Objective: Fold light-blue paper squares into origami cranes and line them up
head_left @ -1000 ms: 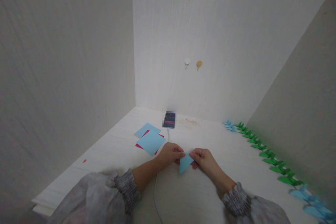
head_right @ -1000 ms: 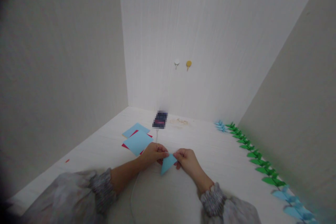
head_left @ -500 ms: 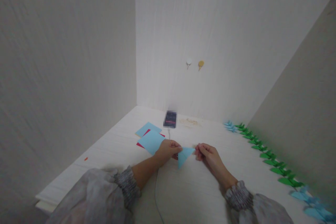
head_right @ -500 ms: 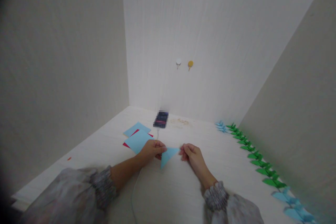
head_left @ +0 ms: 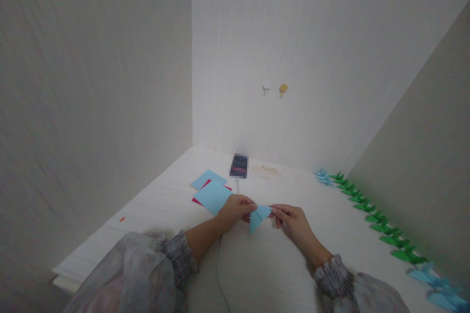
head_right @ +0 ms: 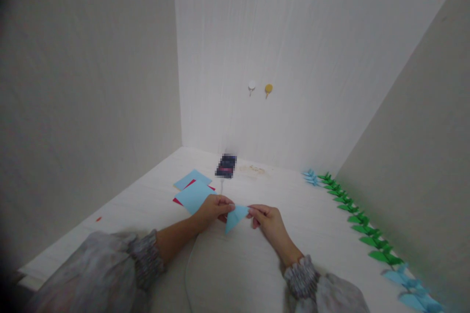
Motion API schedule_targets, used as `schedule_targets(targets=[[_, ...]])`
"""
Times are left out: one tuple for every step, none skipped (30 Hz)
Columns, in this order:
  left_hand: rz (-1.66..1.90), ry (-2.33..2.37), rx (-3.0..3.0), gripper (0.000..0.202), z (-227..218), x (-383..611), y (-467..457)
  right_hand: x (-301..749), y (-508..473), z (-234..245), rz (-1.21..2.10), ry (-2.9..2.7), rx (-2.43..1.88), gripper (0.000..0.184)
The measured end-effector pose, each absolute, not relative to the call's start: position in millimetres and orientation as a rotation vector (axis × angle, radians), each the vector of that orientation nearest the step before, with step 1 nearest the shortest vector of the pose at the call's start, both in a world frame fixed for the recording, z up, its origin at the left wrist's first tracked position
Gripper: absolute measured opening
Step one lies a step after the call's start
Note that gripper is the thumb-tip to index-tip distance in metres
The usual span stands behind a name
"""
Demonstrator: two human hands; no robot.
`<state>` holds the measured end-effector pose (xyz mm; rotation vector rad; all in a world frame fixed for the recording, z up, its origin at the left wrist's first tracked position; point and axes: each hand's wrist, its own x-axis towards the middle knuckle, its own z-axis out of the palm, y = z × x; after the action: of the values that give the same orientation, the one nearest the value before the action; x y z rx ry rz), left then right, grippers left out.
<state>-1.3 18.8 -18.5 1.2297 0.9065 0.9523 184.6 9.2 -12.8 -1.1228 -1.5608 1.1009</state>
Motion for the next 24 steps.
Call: schedule_targets(targets=[[0.957, 0.904, 1.229, 0.029, -19, -1, 19, 185, 9, -12, 1.101, -1.564, -1.128, 0.020], [0.962, 0.906, 1.226, 0.030, -19, -1, 19, 185, 8, -11, 1.104, -1.564, -1.129, 0.020], [0.966, 0.912, 1.219, 0.030, -19, 0, 19, 185, 8, -11, 1.114, -1.562, -1.126, 0.022], [0.970, 0.921, 1.213, 0.031, -18, 0, 19, 185, 7, -10, 1.124, -1.561, -1.120, 0.024], [0.973, 0.929, 1.208, 0.031, -18, 1, 19, 185, 6, -9, 1.136, -1.561, -1.117, 0.025], [0.975, 0.934, 1.207, 0.032, -18, 1, 19, 184, 6, -9, 1.144, -1.561, -1.115, 0.026], [0.976, 0.936, 1.209, 0.032, -17, 1, 19, 184, 6, -8, 1.147, -1.559, -1.117, 0.026], [0.977, 0.935, 1.213, 0.032, -17, 1, 19, 184, 5, -8, 1.147, -1.551, -1.119, 0.025], [0.980, 0.932, 1.216, 0.032, -17, 1, 19, 184, 5, -8, 1.150, -1.541, -1.120, 0.024], [0.983, 0.927, 1.217, 0.031, -17, 1, 19, 183, 5, -7, 1.154, -1.527, -1.119, 0.023], [0.984, 0.919, 1.218, 0.031, -17, 1, 19, 183, 5, -7, 1.157, -1.515, -1.116, 0.022], [0.987, 0.912, 1.218, 0.030, -16, 1, 18, 183, 5, -7, 1.158, -1.510, -1.111, 0.023], [0.990, 0.907, 1.219, 0.030, -16, 1, 18, 183, 4, -7, 1.155, -1.513, -1.108, 0.023], [0.991, 0.904, 1.222, 0.029, -15, 1, 18, 184, 4, -6, 1.149, -1.522, -1.106, 0.024], [0.990, 0.905, 1.225, 0.029, -14, 1, 17, 184, 4, -7, 1.140, -1.537, -1.107, 0.026], [0.989, 0.908, 1.229, 0.029, -14, 1, 17, 185, 4, -7, 1.131, -1.549, -1.109, 0.027], [0.987, 0.915, 1.233, 0.029, -13, 1, 16, 185, 5, -7, 1.124, -1.557, -1.113, 0.028], [0.985, 0.924, 1.236, 0.029, -12, 1, 16, 185, 5, -8, 1.121, -1.561, -1.118, 0.028], [0.981, 0.932, 1.241, 0.029, -12, 1, 16, 185, 5, -9, 1.117, -1.558, -1.123, 0.028], [0.976, 0.936, 1.245, 0.029, -11, 2, 15, 185, 6, -10, 1.114, -1.548, -1.129, 0.027], [0.970, 0.933, 1.247, 0.029, -10, 2, 15, 184, 6, -11, 1.110, -1.529, -1.136, 0.027], [0.965, 0.926, 1.248, 0.028, -10, 3, 14, 183, 6, -12, 1.105, -1.507, -1.141, 0.027], [0.961, 0.915, 1.247, 0.028, -9, 3, 14, 182, 7, -13, 1.100, -1.485, -1.145, 0.026], [0.958, 0.903, 1.245, 0.028, -9, 3, 13, 181, 7, -13, 1.095, -1.465, -1.148, 0.026]])
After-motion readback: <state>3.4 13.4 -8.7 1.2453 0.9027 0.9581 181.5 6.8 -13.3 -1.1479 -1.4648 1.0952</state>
